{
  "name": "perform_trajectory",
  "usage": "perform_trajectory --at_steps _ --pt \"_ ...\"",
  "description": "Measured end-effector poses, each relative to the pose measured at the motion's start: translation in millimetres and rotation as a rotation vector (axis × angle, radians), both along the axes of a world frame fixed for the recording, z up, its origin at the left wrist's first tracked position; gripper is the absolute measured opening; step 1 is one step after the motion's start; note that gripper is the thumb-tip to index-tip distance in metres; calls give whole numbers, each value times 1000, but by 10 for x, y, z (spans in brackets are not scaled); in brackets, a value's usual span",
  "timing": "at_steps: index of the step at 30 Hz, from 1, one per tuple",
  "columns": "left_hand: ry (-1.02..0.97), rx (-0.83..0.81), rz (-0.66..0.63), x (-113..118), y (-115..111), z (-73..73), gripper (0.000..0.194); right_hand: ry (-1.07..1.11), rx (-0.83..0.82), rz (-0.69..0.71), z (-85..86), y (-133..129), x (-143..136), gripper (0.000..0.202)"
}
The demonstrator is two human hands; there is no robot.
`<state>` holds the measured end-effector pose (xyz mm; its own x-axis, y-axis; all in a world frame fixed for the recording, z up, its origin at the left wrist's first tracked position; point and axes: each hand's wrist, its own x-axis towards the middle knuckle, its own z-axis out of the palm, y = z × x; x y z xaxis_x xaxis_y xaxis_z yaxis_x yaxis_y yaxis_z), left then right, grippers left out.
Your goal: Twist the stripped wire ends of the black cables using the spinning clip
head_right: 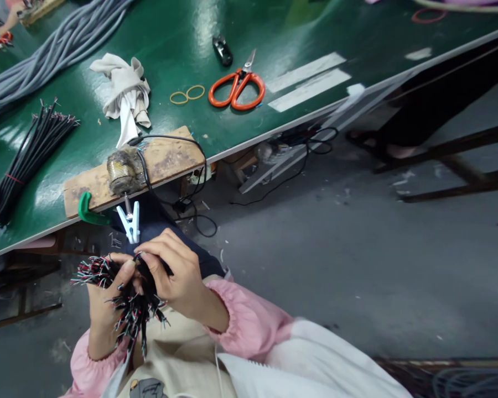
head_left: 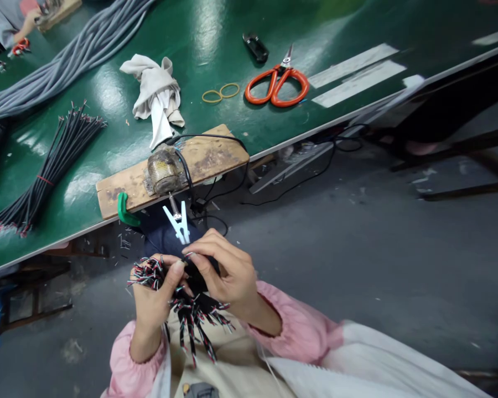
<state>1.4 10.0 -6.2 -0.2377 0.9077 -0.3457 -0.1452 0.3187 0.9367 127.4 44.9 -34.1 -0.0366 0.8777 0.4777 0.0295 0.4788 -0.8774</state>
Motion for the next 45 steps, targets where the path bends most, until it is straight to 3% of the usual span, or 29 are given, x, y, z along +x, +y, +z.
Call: perform_trajectory --at_steps 13,16,19,20,22,25,28,30,34,37,45 --pt "-10 3 20 9 -18 -30 37 252 -318 225 -56 51 14 8" --pt "-13 19 -2 20 -16 -35 34 281 -271 127 -72 59 -44 16" --pt "-37 5 -54 -11 9 5 37 247 -111 -9 -94 90 -75 25" --pt "-54 -15 -86 -33 22 25 39 248 -77 7 -104 106 -77 28" --pt "-94 -54 -158 -85 55 62 41 321 -86 169 -125 133 -77 34" --pt "-92 -19 -237 -147 113 86 38 561 -305 503 -148 147 -67 40" --pt "0 64 -229 -149 154 80 27 665 -608 671 -140 167 -26 42" --pt "51 102 -173 -128 157 73 18 628 -731 695 -120 230 12 43" --pt "68 151 -100 -92 118 51 10 653 -811 637 -57 468 11 44" --pt "14 175 -61 -90 100 22 10 708 -880 749 0 614 -77 50" --pt "9 196 29 -52 202 -9 12 802 -924 701 76 631 -192 47"
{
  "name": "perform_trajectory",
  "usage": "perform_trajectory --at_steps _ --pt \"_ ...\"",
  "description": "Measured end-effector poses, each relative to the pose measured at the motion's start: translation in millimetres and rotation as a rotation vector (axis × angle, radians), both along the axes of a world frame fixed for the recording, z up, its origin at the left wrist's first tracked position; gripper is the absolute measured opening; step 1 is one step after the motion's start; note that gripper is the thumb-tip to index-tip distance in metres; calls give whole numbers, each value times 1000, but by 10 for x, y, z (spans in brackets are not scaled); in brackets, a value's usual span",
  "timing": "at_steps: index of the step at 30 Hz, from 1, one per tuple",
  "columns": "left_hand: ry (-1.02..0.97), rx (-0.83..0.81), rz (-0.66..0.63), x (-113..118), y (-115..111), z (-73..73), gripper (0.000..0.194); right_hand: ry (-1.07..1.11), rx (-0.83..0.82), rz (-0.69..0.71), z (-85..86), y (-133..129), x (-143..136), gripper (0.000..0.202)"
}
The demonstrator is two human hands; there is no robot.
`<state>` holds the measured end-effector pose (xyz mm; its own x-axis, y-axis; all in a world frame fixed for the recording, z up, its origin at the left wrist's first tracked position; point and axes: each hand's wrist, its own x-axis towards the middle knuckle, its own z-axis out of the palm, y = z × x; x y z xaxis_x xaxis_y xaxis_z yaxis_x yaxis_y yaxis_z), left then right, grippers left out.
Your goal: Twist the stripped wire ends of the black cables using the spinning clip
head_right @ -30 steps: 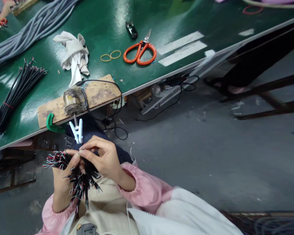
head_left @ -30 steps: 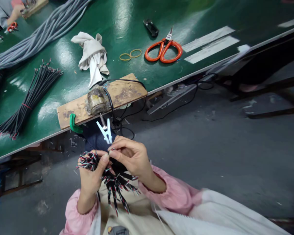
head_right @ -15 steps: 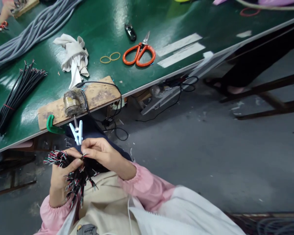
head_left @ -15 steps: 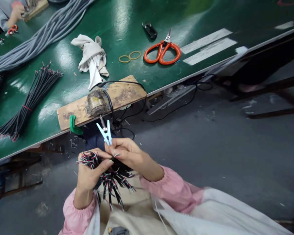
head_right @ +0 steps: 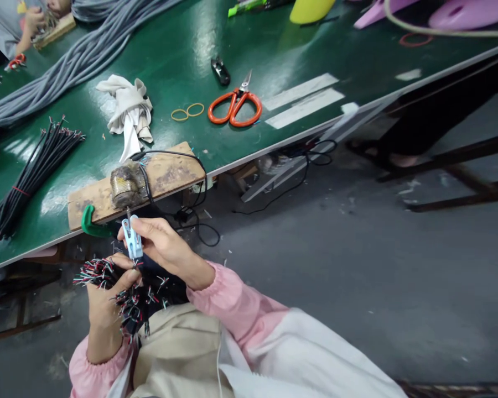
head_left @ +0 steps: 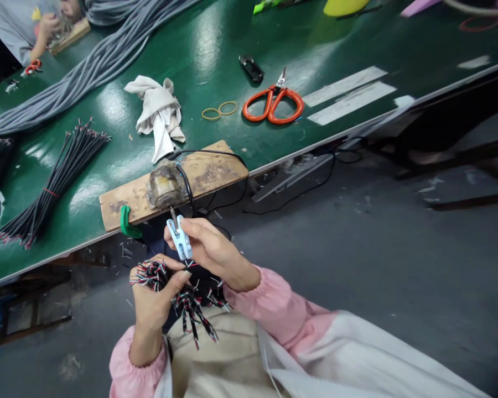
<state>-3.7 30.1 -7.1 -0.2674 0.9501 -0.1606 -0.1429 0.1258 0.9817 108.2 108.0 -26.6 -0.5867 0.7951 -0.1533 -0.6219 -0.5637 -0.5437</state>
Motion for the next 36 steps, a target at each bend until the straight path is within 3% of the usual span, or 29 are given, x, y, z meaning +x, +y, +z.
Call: perform_trajectory --at_steps 4,8,13,17,22,25,29,32,36 --pt "51 -27 -1 44 55 51 13 57 -6 46 -45 -29 -6 48" --pt "52 -41 5 62 59 99 13 46 -65 72 -195 -42 9 52" --pt "43 -36 -24 41 -11 72 12 -27 -48 -46 -345 -105 137 47" --pt "-2 -45 -110 20 -111 28 20 -278 177 -197 -298 -227 300 34" --pt "10 -153 -193 44 -179 22 37 -570 753 -455 -16 -366 461 17" --pt "99 -129 -242 85 -160 44 43 -646 1015 -512 156 -398 479 8" --pt "209 -85 -218 117 -121 62 31 -747 1053 -477 216 -397 456 14" --pt "165 -77 -134 101 -125 37 17 -774 980 -525 143 -404 435 18" --pt "109 -56 -54 76 -160 -5 16 -731 931 -598 46 -458 393 20"
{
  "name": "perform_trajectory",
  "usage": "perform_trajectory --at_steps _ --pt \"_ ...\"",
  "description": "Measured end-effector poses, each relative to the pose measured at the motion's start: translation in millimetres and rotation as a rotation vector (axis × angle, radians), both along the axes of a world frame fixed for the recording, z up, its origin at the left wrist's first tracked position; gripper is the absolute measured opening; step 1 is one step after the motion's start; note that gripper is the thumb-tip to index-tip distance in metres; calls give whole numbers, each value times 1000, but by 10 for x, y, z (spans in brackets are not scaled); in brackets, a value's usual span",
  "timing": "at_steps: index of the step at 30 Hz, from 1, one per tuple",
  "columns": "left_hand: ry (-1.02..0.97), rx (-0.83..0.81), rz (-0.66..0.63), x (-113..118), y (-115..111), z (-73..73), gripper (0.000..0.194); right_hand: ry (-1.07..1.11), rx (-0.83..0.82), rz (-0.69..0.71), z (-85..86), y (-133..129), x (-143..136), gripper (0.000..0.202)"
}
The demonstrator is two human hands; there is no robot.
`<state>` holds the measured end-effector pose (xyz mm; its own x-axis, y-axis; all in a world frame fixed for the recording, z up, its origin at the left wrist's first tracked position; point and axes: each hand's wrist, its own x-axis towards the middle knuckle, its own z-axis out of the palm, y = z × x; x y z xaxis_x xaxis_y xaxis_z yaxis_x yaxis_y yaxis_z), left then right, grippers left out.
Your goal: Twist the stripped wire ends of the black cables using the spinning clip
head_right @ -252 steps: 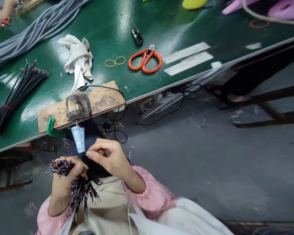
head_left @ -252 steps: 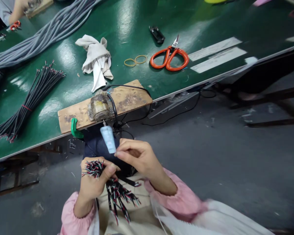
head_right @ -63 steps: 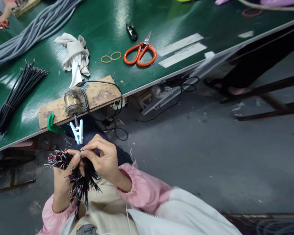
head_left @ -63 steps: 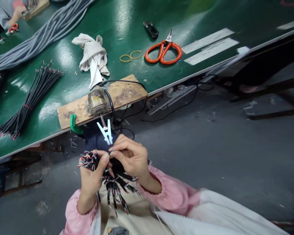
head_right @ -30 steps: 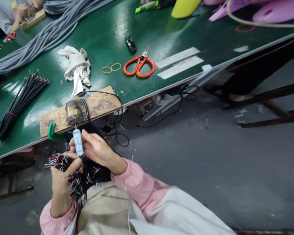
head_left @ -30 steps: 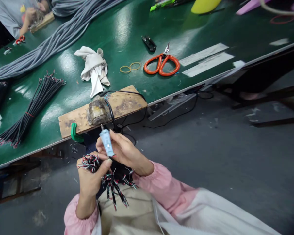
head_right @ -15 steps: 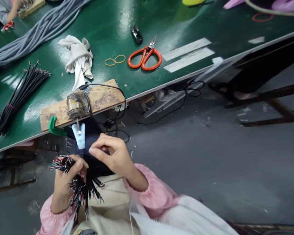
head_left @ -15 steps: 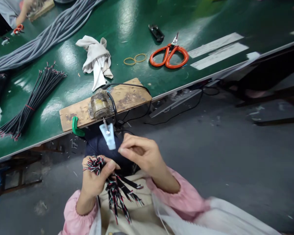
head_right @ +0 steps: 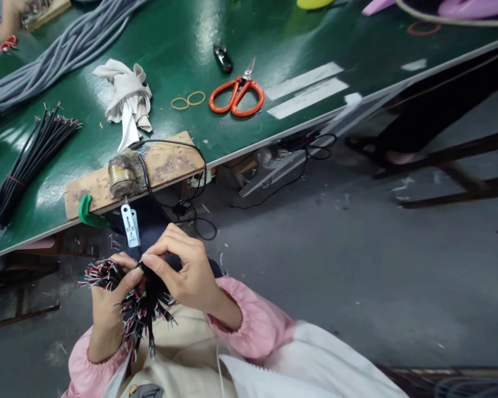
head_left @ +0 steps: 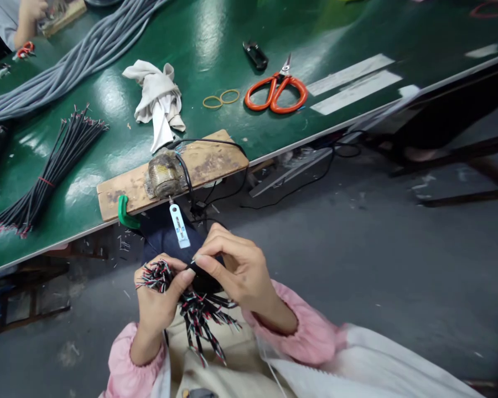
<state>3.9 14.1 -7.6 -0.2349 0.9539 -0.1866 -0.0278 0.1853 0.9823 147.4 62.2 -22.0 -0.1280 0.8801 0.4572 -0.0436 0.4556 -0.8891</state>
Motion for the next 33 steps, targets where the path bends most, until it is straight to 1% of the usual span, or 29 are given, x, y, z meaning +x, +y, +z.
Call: perform_trajectory --at_steps 3,5,8,11,13,14,16,18,20,21,23,25,28,31,33 --pt "-30 -15 5 -1 -16 3 21 31 29 -32 -33 -46 -19 17" --pt "-51 -41 0 -4 -17 22 28 55 44 -16 -54 -54 -7 14" --pt "-99 -96 -22 -21 -16 62 35 90 60 70 -95 -16 43 10" --pt "-113 -147 -58 -45 -19 94 39 87 106 131 -132 58 75 15" --pt "-101 -171 -77 -58 -17 100 40 114 107 180 -155 94 53 17" --pt "-100 -174 -86 -63 -15 97 39 146 74 221 -169 101 28 18" --pt "-110 -155 -116 -70 -6 74 38 256 -86 327 -207 86 -44 26" --pt "-127 -101 -143 -75 2 36 34 424 -337 451 -253 45 -125 36" --pt "-134 -37 -141 -80 2 -4 27 589 -594 565 -289 13 -192 44" --pt "-128 -14 -131 -83 0 -21 23 630 -703 600 -296 15 -214 46" --pt "-99 11 -101 -91 -6 -42 18 622 -851 591 -279 71 -240 47" --pt "-50 20 -68 -101 -5 -47 19 561 -893 487 -223 192 -252 49" --pt "-2 45 1 -114 18 -42 25 513 -825 397 -103 400 -277 58" --pt "0 76 28 -120 56 -40 22 461 -772 404 -3 510 -310 56" --pt "6 81 16 -116 84 -44 17 492 -795 453 31 516 -325 53"
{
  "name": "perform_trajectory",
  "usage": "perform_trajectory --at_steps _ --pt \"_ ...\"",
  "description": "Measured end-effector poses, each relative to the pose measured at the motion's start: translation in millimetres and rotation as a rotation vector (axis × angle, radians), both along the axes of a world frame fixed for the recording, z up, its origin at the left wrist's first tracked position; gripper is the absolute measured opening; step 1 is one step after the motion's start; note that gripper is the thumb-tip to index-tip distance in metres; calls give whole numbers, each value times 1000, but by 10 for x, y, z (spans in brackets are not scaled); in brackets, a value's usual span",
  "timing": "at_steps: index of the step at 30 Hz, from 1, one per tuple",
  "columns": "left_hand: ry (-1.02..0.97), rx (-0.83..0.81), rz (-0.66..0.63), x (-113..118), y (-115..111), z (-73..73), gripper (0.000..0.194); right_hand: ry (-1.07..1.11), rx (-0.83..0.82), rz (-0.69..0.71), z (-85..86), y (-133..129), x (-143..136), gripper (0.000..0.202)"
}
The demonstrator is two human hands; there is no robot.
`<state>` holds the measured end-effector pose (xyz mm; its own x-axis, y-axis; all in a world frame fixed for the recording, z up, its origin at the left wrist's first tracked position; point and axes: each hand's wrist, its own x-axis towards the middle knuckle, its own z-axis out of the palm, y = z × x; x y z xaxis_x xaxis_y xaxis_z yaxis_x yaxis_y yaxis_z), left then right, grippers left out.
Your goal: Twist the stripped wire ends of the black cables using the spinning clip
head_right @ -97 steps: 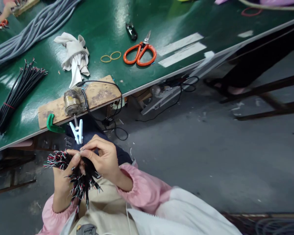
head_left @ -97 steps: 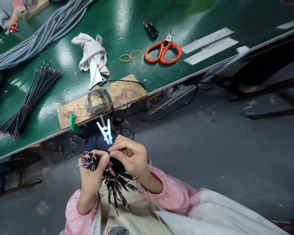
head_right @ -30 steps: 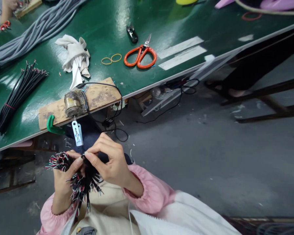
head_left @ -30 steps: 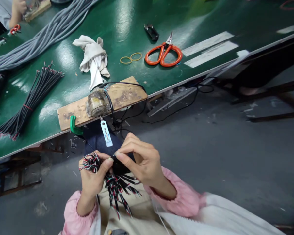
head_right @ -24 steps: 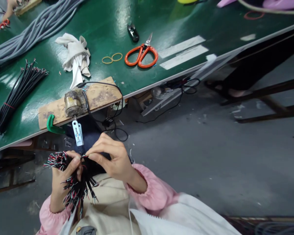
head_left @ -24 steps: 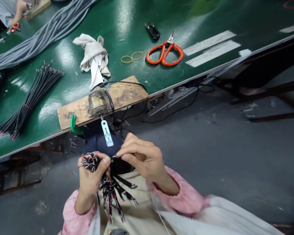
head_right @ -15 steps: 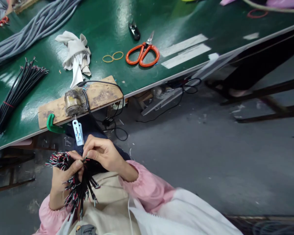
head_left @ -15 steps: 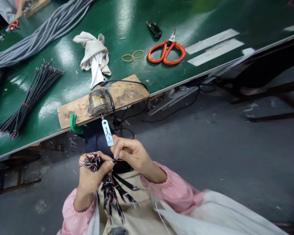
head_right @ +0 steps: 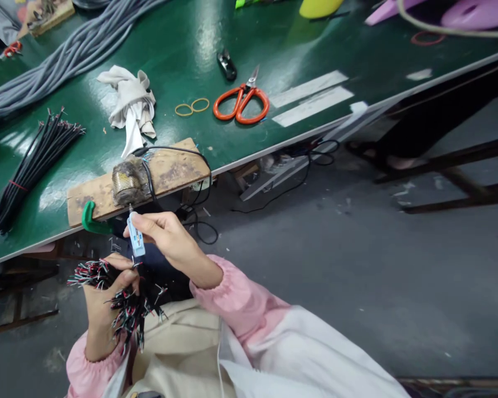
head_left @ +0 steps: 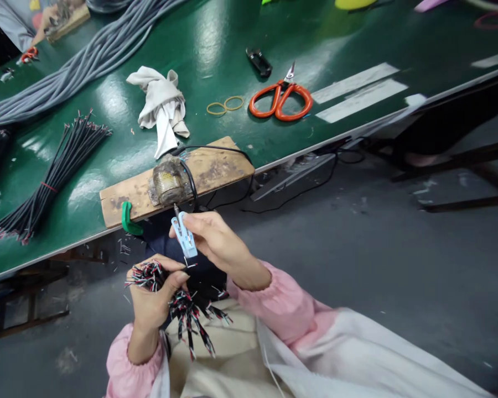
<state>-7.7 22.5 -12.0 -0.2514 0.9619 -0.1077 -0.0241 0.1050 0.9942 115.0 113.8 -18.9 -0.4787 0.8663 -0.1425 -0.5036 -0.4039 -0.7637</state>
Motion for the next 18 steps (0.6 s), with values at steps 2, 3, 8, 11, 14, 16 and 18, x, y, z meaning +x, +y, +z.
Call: perform_trajectory --at_steps 2,3,8,11,14,16,18 --pt "9 -7 -9 11 27 -1 16 53 -54 35 9 -25 -8 51" --pt "10 -14 -9 18 40 1 16 71 -83 47 7 -40 -12 51" --pt "-15 -18 -14 50 85 37 15 128 -196 69 -78 -78 -31 55" --pt "-5 -18 -25 54 82 54 15 154 -298 15 -192 -82 -21 55" --pt "10 -34 -29 52 58 65 20 134 -320 -34 -307 -126 35 49" --pt "23 -52 -47 49 31 74 27 71 -254 -69 -351 -183 99 43" --pt "28 -86 -84 42 -4 87 34 -35 -132 -103 -352 -251 176 37"
